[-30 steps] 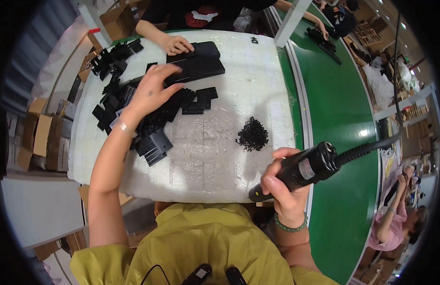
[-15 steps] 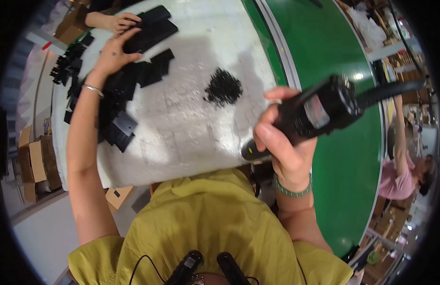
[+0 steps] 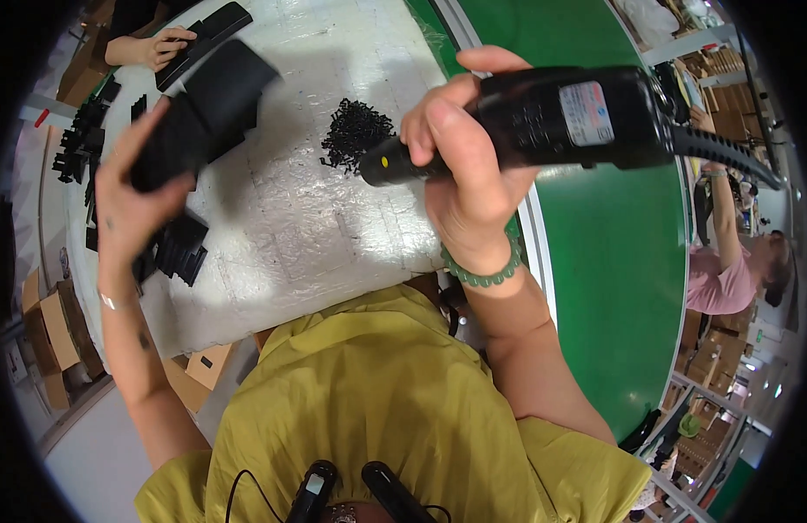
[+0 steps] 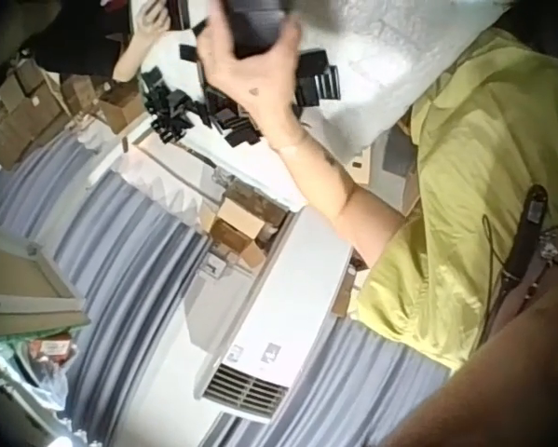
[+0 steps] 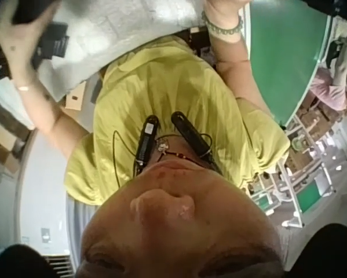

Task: Assemble small black plastic components using an electric screwdriver and screws at a production workstation.

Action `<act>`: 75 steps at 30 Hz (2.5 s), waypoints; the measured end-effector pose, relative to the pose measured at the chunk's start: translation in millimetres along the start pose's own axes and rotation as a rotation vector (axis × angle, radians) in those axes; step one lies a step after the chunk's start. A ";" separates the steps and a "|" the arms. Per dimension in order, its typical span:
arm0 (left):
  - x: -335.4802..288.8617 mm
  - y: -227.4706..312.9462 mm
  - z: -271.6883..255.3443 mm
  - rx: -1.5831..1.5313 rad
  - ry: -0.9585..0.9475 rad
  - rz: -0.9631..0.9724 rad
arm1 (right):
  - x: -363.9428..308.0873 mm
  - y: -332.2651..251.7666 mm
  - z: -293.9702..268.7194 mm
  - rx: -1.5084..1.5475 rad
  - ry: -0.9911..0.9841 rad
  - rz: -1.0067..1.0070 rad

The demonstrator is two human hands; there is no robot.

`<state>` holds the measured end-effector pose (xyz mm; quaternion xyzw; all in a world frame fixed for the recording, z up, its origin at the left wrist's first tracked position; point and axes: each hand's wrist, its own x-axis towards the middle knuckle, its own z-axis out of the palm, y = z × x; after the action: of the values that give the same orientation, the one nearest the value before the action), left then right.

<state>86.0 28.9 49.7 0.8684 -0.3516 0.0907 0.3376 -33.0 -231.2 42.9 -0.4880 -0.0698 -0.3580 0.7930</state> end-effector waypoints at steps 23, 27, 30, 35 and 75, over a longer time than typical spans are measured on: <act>-32.6 21.0 75.3 -0.257 -0.158 -0.038 | 21.4 41.2 29.4 -0.207 -0.143 0.071; -10.1 18.5 100.9 -0.272 -0.148 0.054 | 17.1 28.4 32.9 -0.082 -0.096 0.080; -0.6 18.0 111.4 -0.318 -0.151 0.144 | 20.8 23.8 26.5 0.075 -0.087 0.041; 2.9 21.0 115.6 -0.342 -0.077 0.160 | 23.8 11.9 20.7 0.104 -0.116 0.001; -74.4 34.1 60.6 -0.403 -0.486 -0.319 | -30.0 -5.2 66.5 -0.109 -0.647 0.242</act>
<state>3.5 12.5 -7.6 0.8245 -0.2924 -0.2437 0.4188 -42.5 -162.9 67.0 -0.6227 -0.2399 -0.0914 0.7392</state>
